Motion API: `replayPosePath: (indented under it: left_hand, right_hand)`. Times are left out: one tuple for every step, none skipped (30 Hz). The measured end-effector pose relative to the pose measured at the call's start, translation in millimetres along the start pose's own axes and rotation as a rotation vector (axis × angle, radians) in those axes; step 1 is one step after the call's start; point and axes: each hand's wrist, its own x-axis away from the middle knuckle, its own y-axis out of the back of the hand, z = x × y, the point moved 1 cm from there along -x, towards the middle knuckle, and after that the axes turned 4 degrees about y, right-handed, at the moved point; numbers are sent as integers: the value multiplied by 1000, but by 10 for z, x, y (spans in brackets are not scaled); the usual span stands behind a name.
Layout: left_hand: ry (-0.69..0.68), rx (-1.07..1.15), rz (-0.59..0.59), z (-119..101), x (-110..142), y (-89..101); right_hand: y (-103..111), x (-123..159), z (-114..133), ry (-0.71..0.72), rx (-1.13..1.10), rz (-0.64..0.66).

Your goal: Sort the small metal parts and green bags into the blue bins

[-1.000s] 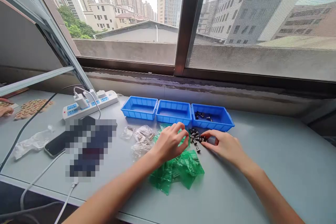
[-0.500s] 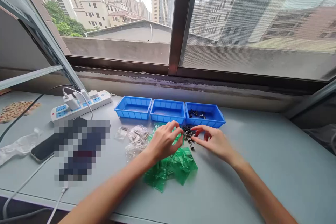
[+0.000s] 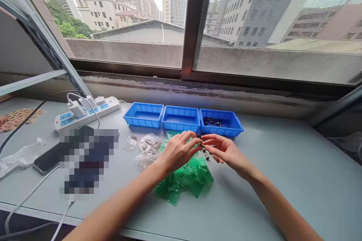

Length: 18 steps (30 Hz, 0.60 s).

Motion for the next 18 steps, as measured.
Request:
replayPosePath:
  left_hand:
    - [1,-2,5,-2,0,5]
    - [2,-4,8,-5,-1,10]
    - [0,-7,10,-8,-4,16]
    - [-3,-6,11,-11,-7,22]
    - [-8,-1,16,-12,-11,27]
    - [-14,8,26,-11,-15,31]
    - [-22,18,39,-9,-19,33]
    - [-32,26,53,-3,-23,33]
    - [-42,28,68,4,-26,32]
    - [-51,24,79,14,-27,29]
    - [-56,17,85,24,-26,25]
    - [-57,10,86,35,-24,21]
    - [-53,6,84,46,-22,17]
    - [-45,5,81,54,-18,13]
    - [-38,7,78,60,-15,9]
    - [-32,9,76,63,-12,7]
    - [-27,11,76,63,-9,5]
    - [-25,10,77,61,-5,4]
  right_hand:
    - [-5,1,1,3,-4,-1]
    - [-11,1,1,5,-8,-4]
    - [-17,2,2,7,-11,-9]
    - [-23,2,1,8,-16,-13]
    - [-27,3,-1,6,-20,-11]
    - [-31,4,-4,4,-22,-8]
    - [-33,5,-6,2,-22,-1]
    - [-34,6,-7,0,-20,9]
    - [-35,9,-6,-1,-17,15]
    - [-35,12,-2,-2,-14,16]
    - [-37,15,4,-3,-9,9]
    - [-40,17,12,-6,-3,-2]
    - [-45,20,21,-8,4,-18]
    - [-51,23,28,-8,14,-36]
    - [-60,25,33,-5,27,-51]
    - [-70,28,35,2,42,-63]
    - [-81,30,34,10,55,-73]
    - [-91,33,29,16,66,-82]
